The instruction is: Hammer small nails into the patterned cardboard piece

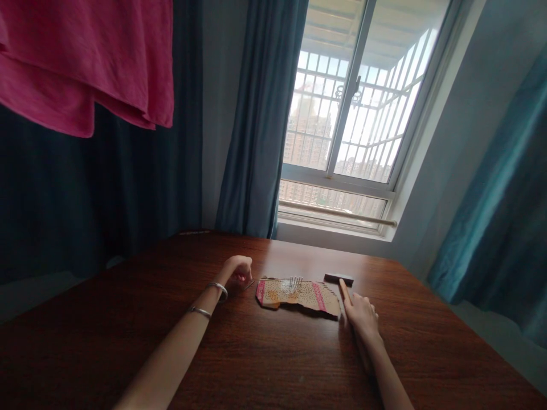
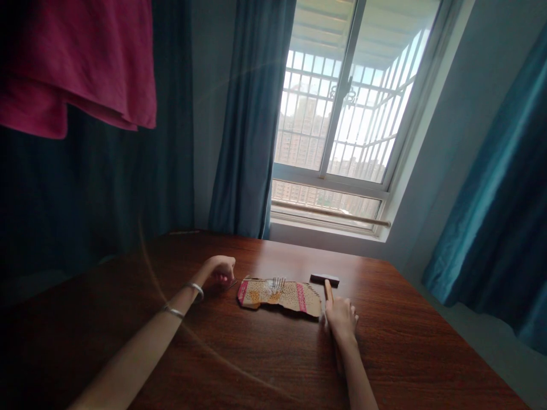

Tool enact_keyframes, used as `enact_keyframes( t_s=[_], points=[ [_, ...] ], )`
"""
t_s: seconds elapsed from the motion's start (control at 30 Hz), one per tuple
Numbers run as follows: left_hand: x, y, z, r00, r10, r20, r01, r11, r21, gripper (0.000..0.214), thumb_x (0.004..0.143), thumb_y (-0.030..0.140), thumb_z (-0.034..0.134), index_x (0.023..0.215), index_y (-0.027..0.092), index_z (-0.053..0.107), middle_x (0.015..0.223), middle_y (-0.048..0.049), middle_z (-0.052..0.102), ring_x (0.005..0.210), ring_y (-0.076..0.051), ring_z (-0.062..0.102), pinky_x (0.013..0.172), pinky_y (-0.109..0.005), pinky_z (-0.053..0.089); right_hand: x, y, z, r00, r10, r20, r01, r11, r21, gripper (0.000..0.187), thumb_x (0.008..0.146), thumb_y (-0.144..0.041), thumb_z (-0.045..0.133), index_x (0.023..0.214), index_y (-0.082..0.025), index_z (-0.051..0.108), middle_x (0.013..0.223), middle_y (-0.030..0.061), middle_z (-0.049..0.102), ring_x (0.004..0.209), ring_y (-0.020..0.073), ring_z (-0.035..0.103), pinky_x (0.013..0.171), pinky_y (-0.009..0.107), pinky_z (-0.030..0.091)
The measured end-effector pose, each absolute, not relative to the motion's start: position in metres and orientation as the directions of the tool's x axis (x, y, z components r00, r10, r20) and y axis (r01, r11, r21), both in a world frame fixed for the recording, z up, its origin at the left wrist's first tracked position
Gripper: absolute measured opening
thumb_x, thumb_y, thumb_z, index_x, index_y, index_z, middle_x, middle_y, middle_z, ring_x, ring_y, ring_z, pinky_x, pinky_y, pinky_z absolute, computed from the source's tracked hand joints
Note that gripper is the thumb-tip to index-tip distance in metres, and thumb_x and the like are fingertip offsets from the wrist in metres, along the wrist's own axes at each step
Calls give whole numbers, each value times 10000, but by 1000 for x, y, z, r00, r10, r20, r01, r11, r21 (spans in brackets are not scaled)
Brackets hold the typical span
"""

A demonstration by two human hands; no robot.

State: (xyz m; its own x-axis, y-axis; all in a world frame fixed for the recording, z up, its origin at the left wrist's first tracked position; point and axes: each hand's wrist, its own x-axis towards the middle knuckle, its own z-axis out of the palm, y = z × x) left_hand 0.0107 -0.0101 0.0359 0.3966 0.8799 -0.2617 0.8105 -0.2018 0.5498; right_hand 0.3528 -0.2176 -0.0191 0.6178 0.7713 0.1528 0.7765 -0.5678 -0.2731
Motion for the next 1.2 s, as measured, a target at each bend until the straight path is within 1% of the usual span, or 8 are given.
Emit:
enact_keyframes(
  t_s=[0.1,0.2,0.3,0.4,0.53,0.67,1.0,1.2],
  points=[
    [12,-9,43,506,757,-413,813,-258,522,155,450,194,685,430,113,554,423,-29,527,409,-127,464,419,-234,357,354,-215,-16,546,733,406,830,-406,-383,377,830,-360,394,1029,-156,642,958,159,617,927,272,567,793,367,422],
    [23,-11,52,681,643,-351,672,-358,648,138,543,250,648,551,115,620,483,-8,545,456,-112,483,461,-220,378,346,-210,-15,422,700,576,858,-102,-504,376,833,-394,405,949,-151,668,853,125,639,758,219,585,734,328,439],
    [42,-22,57,823,536,-188,451,-416,790,197,592,313,645,643,122,656,514,-4,555,481,-108,492,481,-218,386,327,-207,-14,379,712,591,768,113,-630,395,814,-446,443,920,-152,686,871,128,659,676,203,592,631,312,458],
    [62,-39,58,878,460,-131,339,-405,849,232,605,344,662,688,127,668,525,-5,552,482,-108,490,469,-221,375,304,-208,-13,333,788,518,599,247,-761,383,800,-459,482,906,-167,705,921,127,676,773,223,617,625,297,479],
    [88,-61,50,872,489,16,217,-416,883,269,627,378,664,714,124,674,530,-5,544,465,-98,464,441,-214,339,283,-211,-11,274,881,385,368,274,-888,396,771,-484,534,949,-175,705,867,102,692,724,215,619,559,281,485],
    [113,-78,35,840,535,94,167,-419,893,290,656,393,637,728,114,672,528,-2,536,462,-93,463,435,-204,333,277,-211,-11,298,897,327,240,262,-935,427,752,-499,560,986,-167,690,857,92,687,674,179,602,548,266,492],
    [143,-110,16,754,613,233,41,-399,916,361,696,424,592,781,81,667,561,-4,543,466,-76,442,407,-180,345,283,-209,-13,335,908,252,125,222,-967,460,689,-515,624,956,-148,698,849,114,693,671,199,618,561,299,512],
    [150,-113,4,729,635,257,15,-390,921,354,707,426,581,776,91,671,570,-5,559,461,-74,457,412,-178,338,283,-209,-12,350,900,259,157,216,-964,436,684,-507,636,931,-154,706,824,93,692,625,177,604,556,292,506]
  ],
)
